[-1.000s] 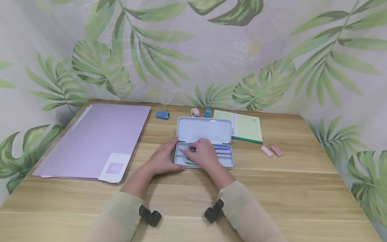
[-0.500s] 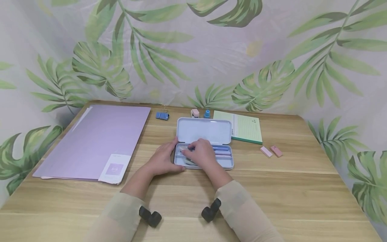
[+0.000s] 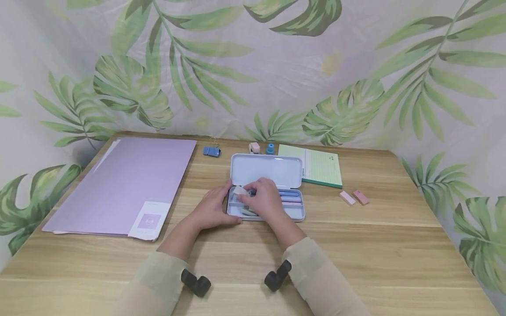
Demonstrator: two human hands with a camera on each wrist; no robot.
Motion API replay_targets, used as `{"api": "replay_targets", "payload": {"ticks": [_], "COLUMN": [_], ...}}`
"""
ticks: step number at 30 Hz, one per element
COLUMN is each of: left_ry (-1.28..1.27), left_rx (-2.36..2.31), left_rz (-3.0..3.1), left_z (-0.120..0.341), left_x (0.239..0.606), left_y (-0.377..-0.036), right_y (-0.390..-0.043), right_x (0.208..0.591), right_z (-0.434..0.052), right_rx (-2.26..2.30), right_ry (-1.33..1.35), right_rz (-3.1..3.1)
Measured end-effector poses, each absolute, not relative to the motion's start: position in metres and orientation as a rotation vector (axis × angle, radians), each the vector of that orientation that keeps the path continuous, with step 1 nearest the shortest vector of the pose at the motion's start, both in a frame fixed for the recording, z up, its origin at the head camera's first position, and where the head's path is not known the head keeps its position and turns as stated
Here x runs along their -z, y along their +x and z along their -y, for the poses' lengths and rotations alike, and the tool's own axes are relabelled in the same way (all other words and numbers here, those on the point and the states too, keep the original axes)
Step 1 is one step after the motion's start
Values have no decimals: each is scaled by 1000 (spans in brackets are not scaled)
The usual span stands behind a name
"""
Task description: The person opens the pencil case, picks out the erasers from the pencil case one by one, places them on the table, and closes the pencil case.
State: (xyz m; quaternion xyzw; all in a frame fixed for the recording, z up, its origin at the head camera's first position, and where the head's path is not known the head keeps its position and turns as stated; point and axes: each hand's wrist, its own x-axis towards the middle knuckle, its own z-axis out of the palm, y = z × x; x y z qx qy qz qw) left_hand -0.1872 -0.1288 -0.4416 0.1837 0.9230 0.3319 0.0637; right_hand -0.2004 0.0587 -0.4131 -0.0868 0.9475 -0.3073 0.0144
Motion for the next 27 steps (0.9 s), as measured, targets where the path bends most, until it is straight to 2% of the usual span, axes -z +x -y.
{"api": "replay_targets", "payload": {"ticks": [5, 9, 21, 27], "left_ry": [561, 560, 552, 554], "left_rx": [-997, -1011, -1010, -1007], "left_rz": [-2783, -2782, -2785, -2785], "left_z": [127, 127, 129, 128], "left_x": [442, 443, 441, 444], "left_y": [-188, -189, -191, -191], "right_y": [-197, -195, -183, -179], "right_x": [400, 395, 419, 426], "right_z": [-79, -118, -296, -348], "right_rx": [1034, 1095, 1209, 1056], "right_ry": [-289, -204, 627, 814], "right_rz": [-3043, -3125, -3036, -3027]}}
